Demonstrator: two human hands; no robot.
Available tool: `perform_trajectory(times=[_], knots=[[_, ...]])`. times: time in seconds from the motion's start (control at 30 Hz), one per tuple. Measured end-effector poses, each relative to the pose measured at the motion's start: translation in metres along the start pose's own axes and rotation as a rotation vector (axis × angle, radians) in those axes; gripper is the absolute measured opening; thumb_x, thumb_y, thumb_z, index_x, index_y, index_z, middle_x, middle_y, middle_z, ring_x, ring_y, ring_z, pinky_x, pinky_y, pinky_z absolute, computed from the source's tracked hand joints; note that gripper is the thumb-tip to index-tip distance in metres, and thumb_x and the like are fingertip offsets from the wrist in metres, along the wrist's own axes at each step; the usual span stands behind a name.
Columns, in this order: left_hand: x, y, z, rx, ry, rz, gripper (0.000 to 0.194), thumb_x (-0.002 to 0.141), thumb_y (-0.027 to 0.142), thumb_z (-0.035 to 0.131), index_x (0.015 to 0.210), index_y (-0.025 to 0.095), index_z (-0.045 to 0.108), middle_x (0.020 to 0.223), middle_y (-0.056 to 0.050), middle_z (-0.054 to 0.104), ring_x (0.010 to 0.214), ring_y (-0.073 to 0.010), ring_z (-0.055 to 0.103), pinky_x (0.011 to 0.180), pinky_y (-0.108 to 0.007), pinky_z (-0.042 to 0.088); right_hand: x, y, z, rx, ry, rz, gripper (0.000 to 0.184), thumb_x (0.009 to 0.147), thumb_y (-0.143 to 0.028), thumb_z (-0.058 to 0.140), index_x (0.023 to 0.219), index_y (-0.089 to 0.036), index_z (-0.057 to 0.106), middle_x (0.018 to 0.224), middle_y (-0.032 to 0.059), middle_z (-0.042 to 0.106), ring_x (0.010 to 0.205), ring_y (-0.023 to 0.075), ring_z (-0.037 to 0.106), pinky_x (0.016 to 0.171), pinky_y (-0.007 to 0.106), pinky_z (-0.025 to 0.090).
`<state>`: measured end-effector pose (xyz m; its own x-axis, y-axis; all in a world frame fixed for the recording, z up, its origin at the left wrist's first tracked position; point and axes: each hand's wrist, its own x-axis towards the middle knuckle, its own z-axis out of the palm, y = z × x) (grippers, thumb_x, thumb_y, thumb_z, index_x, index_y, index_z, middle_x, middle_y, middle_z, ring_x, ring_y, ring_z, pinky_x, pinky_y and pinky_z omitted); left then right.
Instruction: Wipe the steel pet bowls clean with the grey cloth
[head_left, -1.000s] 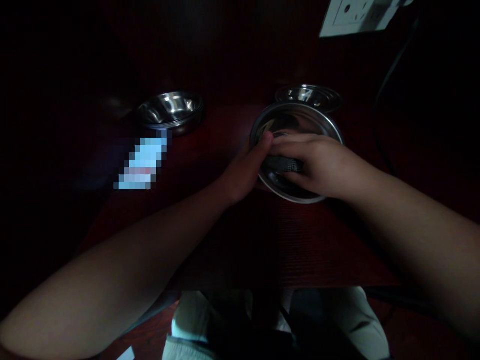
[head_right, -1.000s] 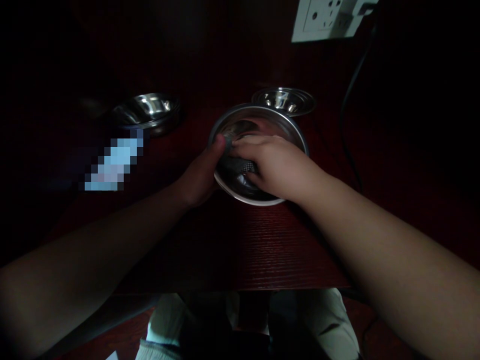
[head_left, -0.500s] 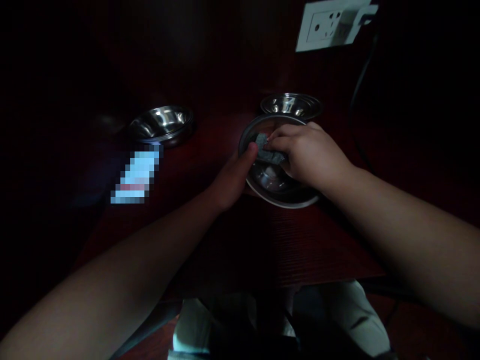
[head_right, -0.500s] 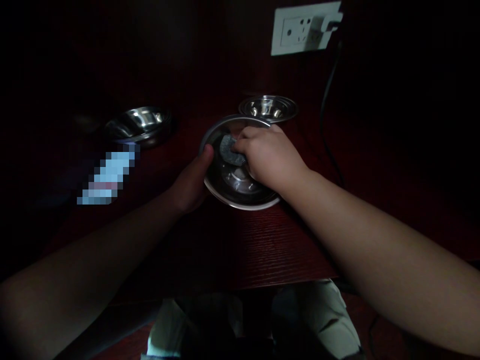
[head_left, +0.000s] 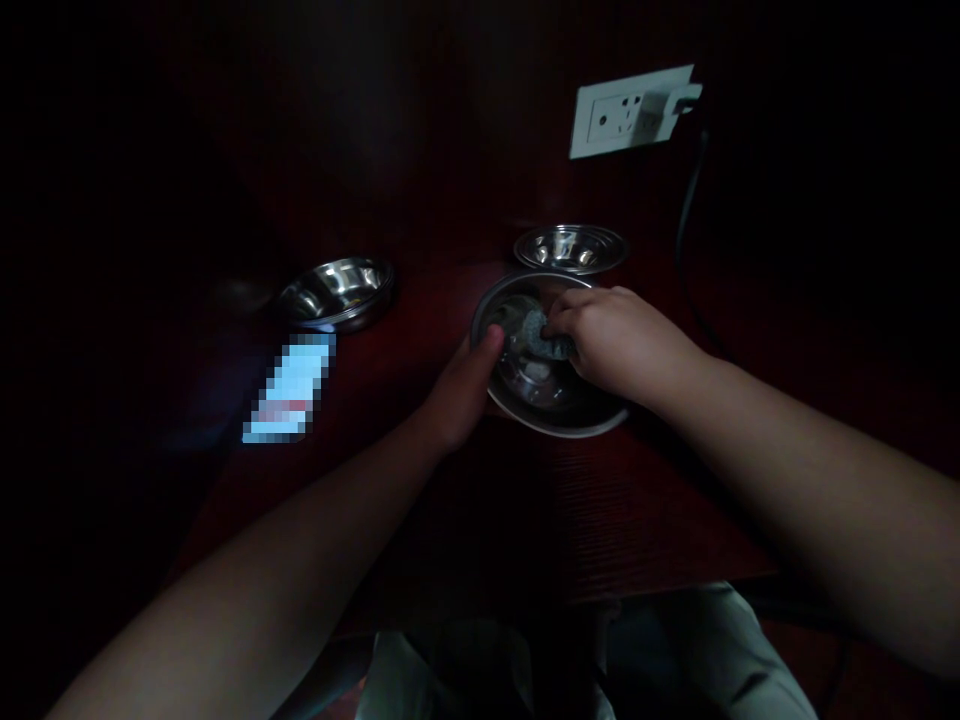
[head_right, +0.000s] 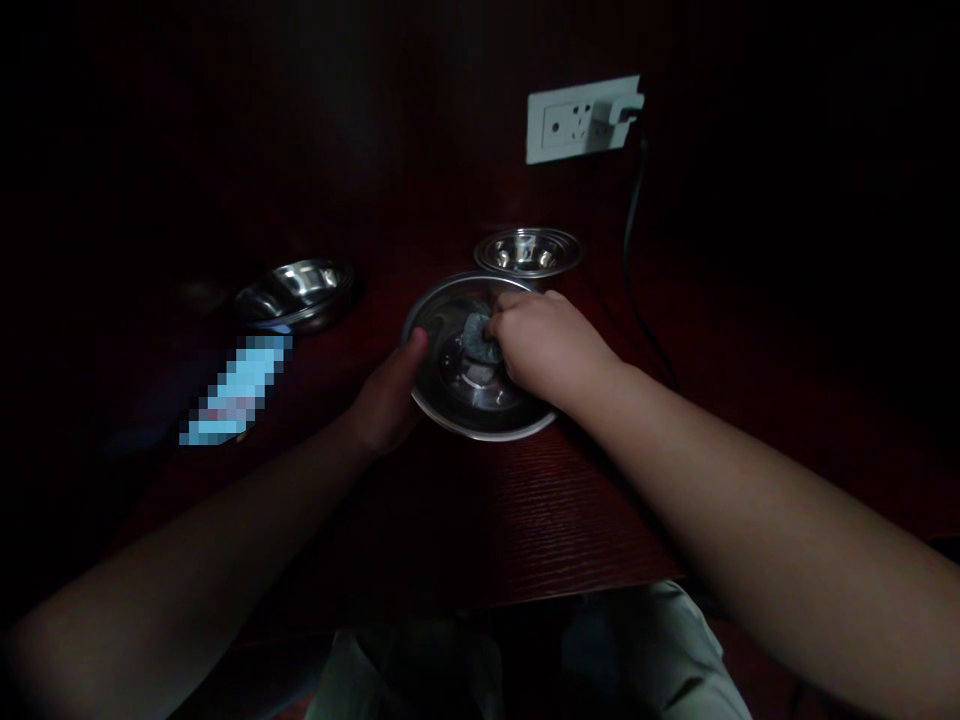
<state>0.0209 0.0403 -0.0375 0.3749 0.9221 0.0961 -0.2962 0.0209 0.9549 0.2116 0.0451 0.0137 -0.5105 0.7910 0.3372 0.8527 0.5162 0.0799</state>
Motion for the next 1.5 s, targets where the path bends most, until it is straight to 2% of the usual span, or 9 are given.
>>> perform_trajectory(times=[0.17,0.37,0.57,0.67,0.93,1.13,1.3,1.5], knots=[[-0.003,0.002,0.003,-0.04,0.019,-0.071,0.059,0.088,0.059,0.052,0.134,0.023,0.049,0.119,-0.013,0.069,0.112,-0.0329,0.064,0.093,-0.05,0.052,-0.005,-0.001,-0.005,-0.009,-0.049,-0.029,0.028,0.073,-0.008,0.057,0.092,-0.017,0.075,0.093,0.01,0.072,0.083,0.0241,0.066,0.074,0.036,0.05],[-0.003,0.001,0.003,-0.043,0.042,-0.054,0.058,0.086,0.058,0.057,0.132,0.024,0.051,0.119,-0.012,0.068,0.112,-0.0316,0.063,0.094,-0.048,0.052,-0.011,-0.006,-0.016,0.03,-0.205,-0.024,0.017,0.074,-0.016,0.06,0.084,-0.017,0.073,0.087,0.0106,0.071,0.076,0.0251,0.067,0.068,0.037,0.051],[-0.002,-0.001,0.002,-0.006,0.041,-0.03,0.053,0.088,0.056,0.054,0.129,0.022,0.054,0.127,-0.013,0.063,0.121,-0.0313,0.057,0.1,-0.048,0.046,-0.015,-0.009,-0.019,0.286,-0.32,-0.077,0.009,0.076,-0.018,0.061,0.078,-0.019,0.069,0.088,0.0069,0.071,0.083,0.0221,0.067,0.078,0.036,0.052],[-0.003,0.0,0.003,0.033,0.034,0.006,0.053,0.088,0.055,0.055,0.128,0.021,0.055,0.13,-0.012,0.062,0.124,-0.0313,0.054,0.106,-0.048,0.041,-0.016,-0.01,-0.015,0.412,-0.344,-0.101,0.009,0.078,-0.019,0.061,0.081,-0.02,0.069,0.088,0.0056,0.072,0.082,0.0205,0.067,0.079,0.035,0.052],[-0.007,0.006,0.007,0.037,0.051,0.048,0.058,0.087,0.057,0.057,0.132,0.021,0.052,0.137,-0.012,0.057,0.132,-0.0306,0.048,0.114,-0.046,0.033,-0.014,-0.02,-0.014,0.61,-0.255,-0.125,0.011,0.078,-0.019,0.062,0.089,-0.02,0.066,0.09,0.0048,0.07,0.08,0.0196,0.066,0.073,0.033,0.052],[-0.007,0.009,0.008,0.118,0.03,0.06,0.056,0.09,0.057,0.052,0.131,0.02,0.052,0.142,-0.012,0.054,0.135,-0.0299,0.045,0.115,-0.045,0.031,-0.014,-0.025,-0.005,0.715,-0.114,-0.148,0.031,0.079,-0.019,0.064,0.111,-0.021,0.063,0.108,0.0074,0.071,0.099,0.0221,0.066,0.09,0.039,0.052],[-0.005,0.007,0.008,0.097,0.034,0.042,0.06,0.089,0.061,0.05,0.132,0.019,0.051,0.141,-0.014,0.054,0.135,-0.0315,0.046,0.113,-0.046,0.033,-0.013,-0.027,0.005,0.597,-0.006,-0.122,0.042,0.082,-0.017,0.062,0.123,-0.02,0.057,0.122,0.0126,0.066,0.111,0.0268,0.064,0.096,0.046,0.05],[-0.005,0.008,0.009,0.121,-0.007,0.062,0.059,0.089,0.059,0.051,0.133,0.021,0.05,0.142,-0.013,0.054,0.136,-0.0308,0.045,0.114,-0.045,0.032,-0.006,-0.025,0.005,0.476,0.091,-0.133,0.036,0.081,-0.012,0.058,0.116,-0.021,0.06,0.118,0.0115,0.067,0.11,0.0272,0.064,0.094,0.046,0.052]])
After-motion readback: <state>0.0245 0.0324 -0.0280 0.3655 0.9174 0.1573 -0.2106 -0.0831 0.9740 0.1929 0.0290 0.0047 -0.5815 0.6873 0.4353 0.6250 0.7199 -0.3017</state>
